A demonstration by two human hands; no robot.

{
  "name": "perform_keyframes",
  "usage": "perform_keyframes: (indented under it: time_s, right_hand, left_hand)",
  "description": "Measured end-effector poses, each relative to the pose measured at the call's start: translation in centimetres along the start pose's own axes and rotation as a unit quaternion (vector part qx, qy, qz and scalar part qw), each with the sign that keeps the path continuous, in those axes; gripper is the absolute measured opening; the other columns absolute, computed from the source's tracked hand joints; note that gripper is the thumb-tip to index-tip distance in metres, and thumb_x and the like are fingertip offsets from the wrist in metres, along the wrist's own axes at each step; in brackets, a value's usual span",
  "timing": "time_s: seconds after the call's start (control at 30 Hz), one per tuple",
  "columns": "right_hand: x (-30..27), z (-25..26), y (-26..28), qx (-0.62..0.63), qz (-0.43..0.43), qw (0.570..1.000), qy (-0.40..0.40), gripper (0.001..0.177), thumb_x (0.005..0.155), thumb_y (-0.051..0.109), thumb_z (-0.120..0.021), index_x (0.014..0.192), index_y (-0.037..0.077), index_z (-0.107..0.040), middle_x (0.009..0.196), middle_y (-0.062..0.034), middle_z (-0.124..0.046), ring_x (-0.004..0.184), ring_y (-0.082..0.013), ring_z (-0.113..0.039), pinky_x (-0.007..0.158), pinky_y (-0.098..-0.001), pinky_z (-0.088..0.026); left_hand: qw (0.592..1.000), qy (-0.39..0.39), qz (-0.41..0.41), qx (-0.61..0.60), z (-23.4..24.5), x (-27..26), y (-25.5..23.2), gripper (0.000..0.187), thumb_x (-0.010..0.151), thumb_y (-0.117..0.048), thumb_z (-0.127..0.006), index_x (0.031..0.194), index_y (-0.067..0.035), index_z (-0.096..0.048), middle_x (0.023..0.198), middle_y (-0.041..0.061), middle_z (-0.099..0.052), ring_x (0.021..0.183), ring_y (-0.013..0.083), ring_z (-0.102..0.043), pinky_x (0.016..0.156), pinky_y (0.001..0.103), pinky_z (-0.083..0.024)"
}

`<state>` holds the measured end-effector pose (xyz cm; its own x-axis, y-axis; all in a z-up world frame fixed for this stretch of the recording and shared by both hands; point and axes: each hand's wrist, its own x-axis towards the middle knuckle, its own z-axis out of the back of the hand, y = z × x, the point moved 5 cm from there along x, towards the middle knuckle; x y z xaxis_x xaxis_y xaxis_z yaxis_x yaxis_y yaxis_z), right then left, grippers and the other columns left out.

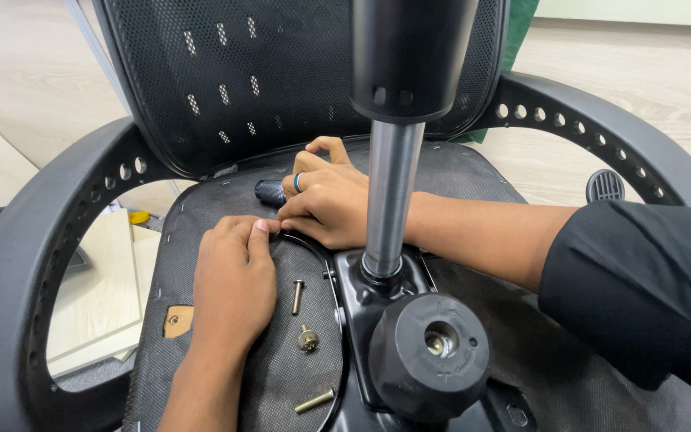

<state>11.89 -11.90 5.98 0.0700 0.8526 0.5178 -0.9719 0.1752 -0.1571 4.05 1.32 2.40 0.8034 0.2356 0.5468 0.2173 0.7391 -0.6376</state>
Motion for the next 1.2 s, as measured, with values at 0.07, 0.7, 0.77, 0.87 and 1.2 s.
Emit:
perform_keyframes:
  time_s: [0.07, 0.7, 0.77, 0.87, 1.2]
  right_hand:
    - [0.1, 0.1, 0.0, 0.003, -0.005, 1.0, -0.001, 0.014, 0.093, 0.026, -0.073, 0.095, 0.015, -0.081, 0.082, 0.0023, -0.067, 0.093, -0.0176, -0.057, 0.104, -0.0497, -0.028]
    - [1.1, 1.0, 0.6, -0.005, -0.03, 0.999, 0.02, 0.018, 0.089, 0.032, -0.073, 0.086, 0.018, -0.082, 0.077, 0.0024, -0.068, 0.091, -0.017, -0.057, 0.104, -0.046, -0.032]
    - [1.1, 1.1, 0.7, -0.034, -0.032, 0.999, 0.023, 0.02, 0.088, 0.035, -0.074, 0.082, 0.018, -0.082, 0.075, 0.0022, -0.069, 0.09, -0.0173, -0.058, 0.1, -0.0453, -0.033]
    - [1.0, 1.6, 0.9, -0.073, -0.026, 0.997, -0.006, 0.026, 0.083, 0.041, -0.076, 0.078, 0.016, -0.082, 0.075, 0.0016, -0.071, 0.088, -0.018, -0.058, 0.092, -0.045, -0.036]
    - [1.0, 1.0, 0.1, -0.055, -0.091, 0.994, 0.02, 0.032, 0.081, 0.042, -0.078, 0.071, 0.011, -0.081, 0.065, -0.0007, -0.069, 0.084, -0.0199, -0.058, 0.091, -0.0468, -0.035]
  left_hand:
    - [1.0, -0.004, 0.002, -0.01, 0.1, 0.0, 0.0, 0.033, 0.101, -0.02, -0.048, 0.099, -0.005, -0.077, 0.108, 0.011, -0.072, 0.106, 0.0307, -0.062, 0.096, 0.042, -0.045]
    - [0.999, 0.006, 0.033, -0.006, 0.4, 0.2, -0.9, 0.042, 0.103, -0.03, -0.048, 0.094, 0.0, -0.076, 0.102, 0.011, -0.074, 0.097, 0.0303, -0.063, 0.09, 0.039, -0.048]
    - [1.0, 0.005, 0.029, -0.001, 0.4, 0.2, -1.0, 0.042, 0.102, -0.03, -0.048, 0.094, 0.0, -0.077, 0.103, 0.012, -0.074, 0.098, 0.0304, -0.062, 0.09, 0.04, -0.047]
    - [1.0, -0.002, 0.013, -0.001, 0.4, 0.1, -1.2, 0.042, 0.102, -0.031, -0.048, 0.094, -0.001, -0.077, 0.105, 0.012, -0.073, 0.101, 0.0307, -0.062, 0.091, 0.04, -0.046]
    - [0.999, 0.003, 0.033, 0.003, 0.6, 0.1, -1.6, 0.047, 0.103, -0.035, -0.046, 0.095, -0.001, -0.077, 0.105, 0.014, -0.072, 0.102, 0.0323, -0.061, 0.093, 0.041, -0.046]
